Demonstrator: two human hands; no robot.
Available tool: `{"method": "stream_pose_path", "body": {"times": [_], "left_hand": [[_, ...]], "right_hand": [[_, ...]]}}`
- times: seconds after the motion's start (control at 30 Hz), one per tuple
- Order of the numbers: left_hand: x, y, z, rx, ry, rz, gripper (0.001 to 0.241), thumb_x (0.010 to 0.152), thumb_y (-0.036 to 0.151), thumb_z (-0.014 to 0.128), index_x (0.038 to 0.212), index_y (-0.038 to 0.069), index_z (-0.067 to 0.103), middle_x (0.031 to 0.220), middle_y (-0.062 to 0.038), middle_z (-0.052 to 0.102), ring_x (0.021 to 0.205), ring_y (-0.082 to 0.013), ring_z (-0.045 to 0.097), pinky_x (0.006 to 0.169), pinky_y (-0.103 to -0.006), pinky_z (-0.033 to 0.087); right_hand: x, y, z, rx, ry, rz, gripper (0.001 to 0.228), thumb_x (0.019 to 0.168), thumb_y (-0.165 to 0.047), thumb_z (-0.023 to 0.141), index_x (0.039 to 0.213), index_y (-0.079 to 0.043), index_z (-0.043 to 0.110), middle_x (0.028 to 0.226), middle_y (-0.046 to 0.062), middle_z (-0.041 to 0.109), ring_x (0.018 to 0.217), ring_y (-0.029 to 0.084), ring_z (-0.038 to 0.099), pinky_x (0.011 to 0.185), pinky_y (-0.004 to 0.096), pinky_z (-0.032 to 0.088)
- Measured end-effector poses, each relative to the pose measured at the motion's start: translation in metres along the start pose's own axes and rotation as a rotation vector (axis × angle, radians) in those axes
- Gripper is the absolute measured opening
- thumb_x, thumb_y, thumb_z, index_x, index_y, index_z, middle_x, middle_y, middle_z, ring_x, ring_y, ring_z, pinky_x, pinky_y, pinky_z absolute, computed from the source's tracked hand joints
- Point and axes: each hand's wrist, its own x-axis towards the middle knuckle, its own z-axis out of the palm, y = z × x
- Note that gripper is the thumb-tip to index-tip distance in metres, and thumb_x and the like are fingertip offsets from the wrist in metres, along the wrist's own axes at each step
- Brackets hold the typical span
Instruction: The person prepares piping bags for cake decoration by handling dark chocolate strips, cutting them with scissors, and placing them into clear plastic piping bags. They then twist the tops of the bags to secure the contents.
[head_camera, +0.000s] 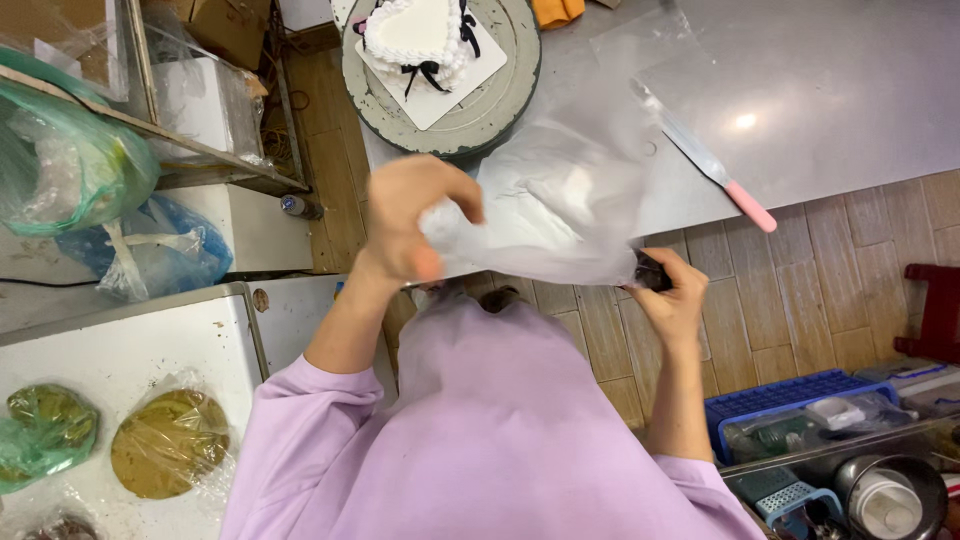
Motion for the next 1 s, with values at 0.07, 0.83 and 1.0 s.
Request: {"method": "stream_pose_path", "body": {"times": [0.07, 0.83, 1.0], "left_hand": [[-0.001, 0.002, -0.008, -0.085, 0.146, -0.171, 0.091, 0.094, 0.088, 0.032, 0.089, 0.003, 0.065, 0.08, -0.007, 0.067, 0.072, -0.0195, 0.07, 0.067, -0.0282, 0.055], [0.002, 0.01, -0.03, 0.137, -0.004, -0.408, 0.011, 0.092, 0.008, 0.08, 0.101, 0.003, 0.077, 0.096, -0.007, 0.074, 0.087, -0.0158, 0.071, 0.077, -0.0284, 0.054], [0.002, 0.007, -0.033, -0.095, 0.133, -0.578, 0.028, 0.098, 0.013, 0.056, 0.122, 0.008, 0.069, 0.101, -0.005, 0.072, 0.088, -0.0109, 0.069, 0.08, -0.0235, 0.056]], "right_hand": [[0.007, -0.018, -0.01, -0.173, -0.015, -0.049, 0.034, 0.079, -0.017, 0.087, 0.105, 0.0, 0.073, 0.086, 0.011, 0.071, 0.073, 0.02, 0.066, 0.067, 0.032, 0.05], [0.022, -0.056, -0.017, -0.437, -0.095, -0.224, 0.033, 0.078, -0.009, 0.086, 0.107, -0.003, 0.073, 0.094, 0.012, 0.072, 0.08, 0.029, 0.07, 0.071, 0.036, 0.054], [0.022, -0.053, -0.016, -0.486, -0.09, -0.226, 0.031, 0.077, -0.011, 0.089, 0.104, -0.004, 0.075, 0.089, 0.01, 0.072, 0.075, 0.027, 0.069, 0.067, 0.036, 0.053]]}}
